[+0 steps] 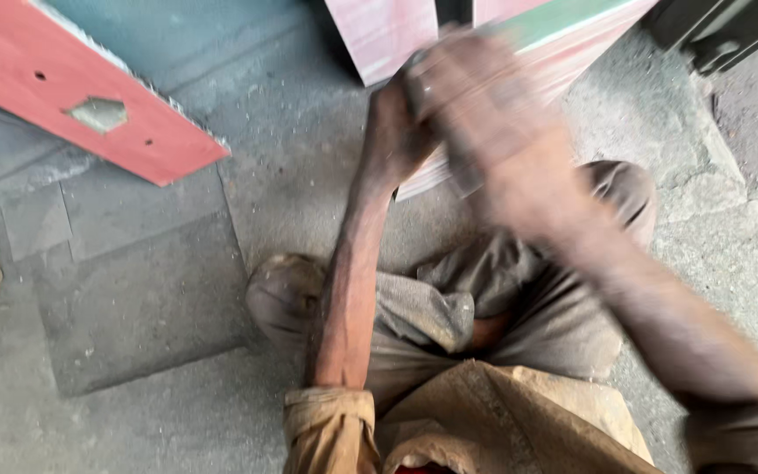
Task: The person sits on the floor and sands a rectangular wooden board with a sanding block. They hold the board with one hand and rub the sanding block across the surface and edges repeatedly, flipping the board to work on different sides.
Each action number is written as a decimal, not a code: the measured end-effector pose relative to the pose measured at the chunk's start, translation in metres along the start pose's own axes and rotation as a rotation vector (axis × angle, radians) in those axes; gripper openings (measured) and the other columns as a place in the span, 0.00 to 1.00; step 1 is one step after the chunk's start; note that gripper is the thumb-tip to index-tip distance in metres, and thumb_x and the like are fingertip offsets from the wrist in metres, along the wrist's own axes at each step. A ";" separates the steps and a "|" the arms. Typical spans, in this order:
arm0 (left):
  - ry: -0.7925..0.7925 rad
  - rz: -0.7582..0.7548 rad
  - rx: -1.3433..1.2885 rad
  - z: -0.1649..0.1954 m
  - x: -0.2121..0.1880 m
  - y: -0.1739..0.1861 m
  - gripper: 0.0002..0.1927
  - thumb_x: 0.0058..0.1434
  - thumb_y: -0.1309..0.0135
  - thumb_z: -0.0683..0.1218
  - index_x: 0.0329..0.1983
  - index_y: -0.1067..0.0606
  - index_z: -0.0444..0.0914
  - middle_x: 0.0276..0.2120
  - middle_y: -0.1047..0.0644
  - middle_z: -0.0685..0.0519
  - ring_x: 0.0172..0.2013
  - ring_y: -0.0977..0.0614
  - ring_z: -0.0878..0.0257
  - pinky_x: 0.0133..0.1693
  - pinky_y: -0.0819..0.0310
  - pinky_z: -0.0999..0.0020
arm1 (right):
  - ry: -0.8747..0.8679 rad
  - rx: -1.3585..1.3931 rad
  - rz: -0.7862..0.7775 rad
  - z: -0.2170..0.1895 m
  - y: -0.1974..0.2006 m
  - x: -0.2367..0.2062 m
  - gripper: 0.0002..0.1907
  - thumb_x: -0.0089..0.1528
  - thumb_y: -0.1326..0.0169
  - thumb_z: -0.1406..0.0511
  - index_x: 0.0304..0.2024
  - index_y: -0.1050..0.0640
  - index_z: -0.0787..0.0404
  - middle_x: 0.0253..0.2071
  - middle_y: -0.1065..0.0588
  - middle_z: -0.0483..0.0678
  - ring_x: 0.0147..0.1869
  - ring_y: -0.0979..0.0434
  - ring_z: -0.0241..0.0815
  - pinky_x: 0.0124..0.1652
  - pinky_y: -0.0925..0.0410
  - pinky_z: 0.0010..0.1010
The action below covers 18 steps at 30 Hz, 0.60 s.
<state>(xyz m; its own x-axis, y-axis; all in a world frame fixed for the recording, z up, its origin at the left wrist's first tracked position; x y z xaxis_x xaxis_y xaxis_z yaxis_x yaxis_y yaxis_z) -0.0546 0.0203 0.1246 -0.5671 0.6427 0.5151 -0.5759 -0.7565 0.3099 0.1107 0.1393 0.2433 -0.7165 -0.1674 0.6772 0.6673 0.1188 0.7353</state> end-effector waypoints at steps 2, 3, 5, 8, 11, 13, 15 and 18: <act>0.202 0.021 -0.027 -0.004 -0.007 0.005 0.12 0.71 0.42 0.44 0.55 0.23 0.37 0.45 0.14 0.50 0.43 0.10 0.65 0.42 0.14 0.66 | 0.099 -0.041 0.055 0.012 -0.012 0.000 0.25 0.60 0.48 0.70 0.61 0.31 0.69 0.59 0.29 0.60 0.63 0.29 0.54 0.60 0.32 0.46; 0.171 0.016 -0.035 -0.005 -0.013 0.010 0.15 0.69 0.39 0.45 0.55 0.23 0.36 0.45 0.15 0.49 0.43 0.10 0.64 0.42 0.14 0.66 | 0.148 -0.061 0.081 0.023 -0.017 -0.006 0.23 0.61 0.49 0.71 0.58 0.30 0.69 0.57 0.28 0.60 0.61 0.28 0.54 0.58 0.31 0.46; 0.084 0.066 -0.046 -0.008 -0.026 0.022 0.21 0.64 0.32 0.47 0.55 0.23 0.34 0.45 0.15 0.46 0.44 0.11 0.61 0.42 0.13 0.65 | -0.450 -0.387 -0.664 0.069 -0.013 -0.029 0.16 0.74 0.52 0.68 0.63 0.29 0.68 0.52 0.27 0.58 0.52 0.27 0.53 0.48 0.31 0.46; 0.128 0.111 -0.076 -0.020 -0.041 0.035 0.22 0.63 0.32 0.47 0.55 0.25 0.34 0.44 0.16 0.45 0.43 0.11 0.60 0.42 0.13 0.64 | -0.155 -0.319 -0.208 0.099 -0.003 -0.069 0.20 0.75 0.53 0.69 0.70 0.34 0.64 0.48 0.25 0.52 0.50 0.25 0.43 0.51 0.28 0.33; 0.093 0.143 -0.067 -0.034 -0.049 0.038 0.20 0.64 0.31 0.48 0.55 0.22 0.34 0.46 0.15 0.44 0.46 0.11 0.58 0.44 0.09 0.62 | -0.196 -0.135 -0.128 0.107 0.007 -0.089 0.25 0.76 0.60 0.74 0.76 0.42 0.65 0.42 0.28 0.52 0.41 0.28 0.40 0.41 0.32 0.28; 0.107 0.100 -0.044 -0.040 -0.049 0.032 0.21 0.64 0.31 0.51 0.54 0.22 0.36 0.46 0.15 0.45 0.46 0.11 0.59 0.45 0.12 0.62 | -0.224 -0.030 -0.141 0.092 0.014 -0.085 0.28 0.77 0.62 0.76 0.80 0.45 0.65 0.40 0.28 0.53 0.36 0.29 0.40 0.36 0.33 0.27; 0.073 0.077 -0.018 -0.040 -0.048 0.024 0.22 0.64 0.32 0.53 0.53 0.23 0.36 0.46 0.16 0.46 0.47 0.12 0.59 0.46 0.14 0.62 | -0.256 -0.045 -0.220 0.073 0.024 -0.067 0.30 0.78 0.59 0.76 0.82 0.46 0.66 0.42 0.26 0.57 0.36 0.26 0.42 0.33 0.31 0.31; -0.009 0.085 -0.003 -0.033 -0.047 0.016 0.23 0.64 0.32 0.54 0.54 0.24 0.36 0.48 0.17 0.46 0.50 0.13 0.57 0.50 0.14 0.61 | -0.139 -0.260 -0.354 0.044 0.020 -0.027 0.31 0.74 0.53 0.73 0.79 0.44 0.67 0.58 0.26 0.64 0.51 0.23 0.51 0.46 0.25 0.38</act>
<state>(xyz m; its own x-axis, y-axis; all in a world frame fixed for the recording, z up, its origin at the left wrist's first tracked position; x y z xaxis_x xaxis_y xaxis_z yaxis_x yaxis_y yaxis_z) -0.0571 -0.0181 0.0790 -0.6089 0.5749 0.5465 -0.5274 -0.8081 0.2624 0.1341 0.1893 0.2411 -0.9183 -0.0187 0.3956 0.3925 -0.1751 0.9029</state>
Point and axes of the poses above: each hand's wrist, its own x-axis towards the middle knuckle, its own y-axis out of the back of the hand, z = x × y, the point moved 1 cm from there along x, towards the middle knuckle
